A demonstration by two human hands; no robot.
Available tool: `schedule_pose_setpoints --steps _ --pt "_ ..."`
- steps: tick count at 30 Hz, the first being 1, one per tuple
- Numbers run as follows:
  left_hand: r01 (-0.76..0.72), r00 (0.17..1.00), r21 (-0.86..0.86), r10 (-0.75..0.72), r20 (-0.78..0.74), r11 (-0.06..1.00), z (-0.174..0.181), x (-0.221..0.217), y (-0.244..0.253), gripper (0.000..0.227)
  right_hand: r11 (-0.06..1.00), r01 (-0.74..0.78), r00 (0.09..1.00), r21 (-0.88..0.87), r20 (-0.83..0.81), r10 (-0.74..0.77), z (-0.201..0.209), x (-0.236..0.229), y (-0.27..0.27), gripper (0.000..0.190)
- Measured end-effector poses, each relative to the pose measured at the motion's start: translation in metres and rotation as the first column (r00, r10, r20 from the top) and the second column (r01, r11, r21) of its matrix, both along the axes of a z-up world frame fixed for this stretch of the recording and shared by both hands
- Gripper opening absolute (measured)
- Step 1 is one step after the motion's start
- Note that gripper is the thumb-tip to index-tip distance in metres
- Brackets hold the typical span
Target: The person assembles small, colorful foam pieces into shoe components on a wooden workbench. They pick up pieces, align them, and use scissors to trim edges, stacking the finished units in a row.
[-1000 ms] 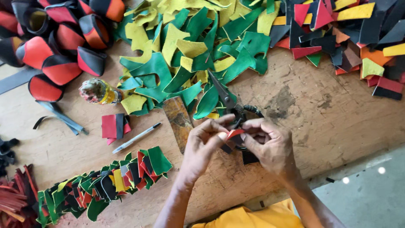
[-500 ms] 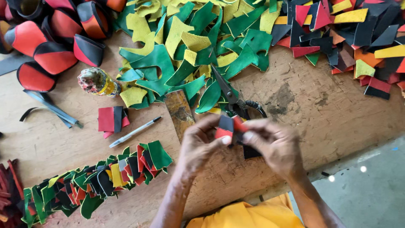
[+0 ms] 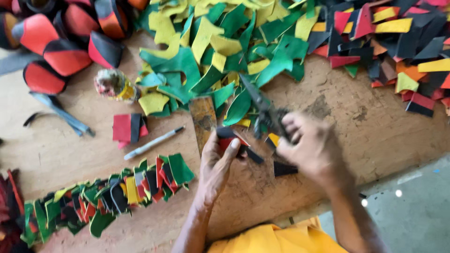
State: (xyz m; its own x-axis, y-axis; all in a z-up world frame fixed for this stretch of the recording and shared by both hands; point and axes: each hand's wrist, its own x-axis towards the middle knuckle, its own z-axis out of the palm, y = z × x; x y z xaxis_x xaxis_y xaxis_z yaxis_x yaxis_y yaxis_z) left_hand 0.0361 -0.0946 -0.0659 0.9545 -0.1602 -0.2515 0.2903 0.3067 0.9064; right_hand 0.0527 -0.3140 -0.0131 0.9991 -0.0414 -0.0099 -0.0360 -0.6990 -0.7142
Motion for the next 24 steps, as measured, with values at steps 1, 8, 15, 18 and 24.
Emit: schedule_pose_setpoints --steps 1,8,15,18,24 --pt "-0.021 1.0 0.051 0.02 0.013 0.998 -0.001 -0.002 0.0 0.022 0.999 -0.03 0.997 0.01 0.077 0.029 0.0 0.003 -0.008 0.037" --pt "-0.064 0.986 0.233 0.026 0.163 0.97 0.001 0.002 -0.011 0.04 0.925 -0.082 0.928 -0.371 0.311 0.207 -0.008 0.054 -0.039 0.033" --pt "-0.054 0.975 0.582 -0.084 0.208 0.812 0.008 0.002 -0.024 0.048 0.991 -0.035 0.975 -0.127 0.212 0.061 -0.039 0.024 0.011 0.031" --pt "-0.148 0.91 0.666 -0.164 0.381 0.731 0.012 0.007 -0.033 0.055 0.996 -0.05 0.977 -0.072 0.205 0.063 -0.042 0.021 0.017 0.04" --pt "-0.294 0.865 0.849 -0.257 0.432 0.438 0.022 0.012 -0.042 0.052 0.994 -0.003 0.979 -0.107 0.204 0.024 -0.044 0.017 0.023 0.044"
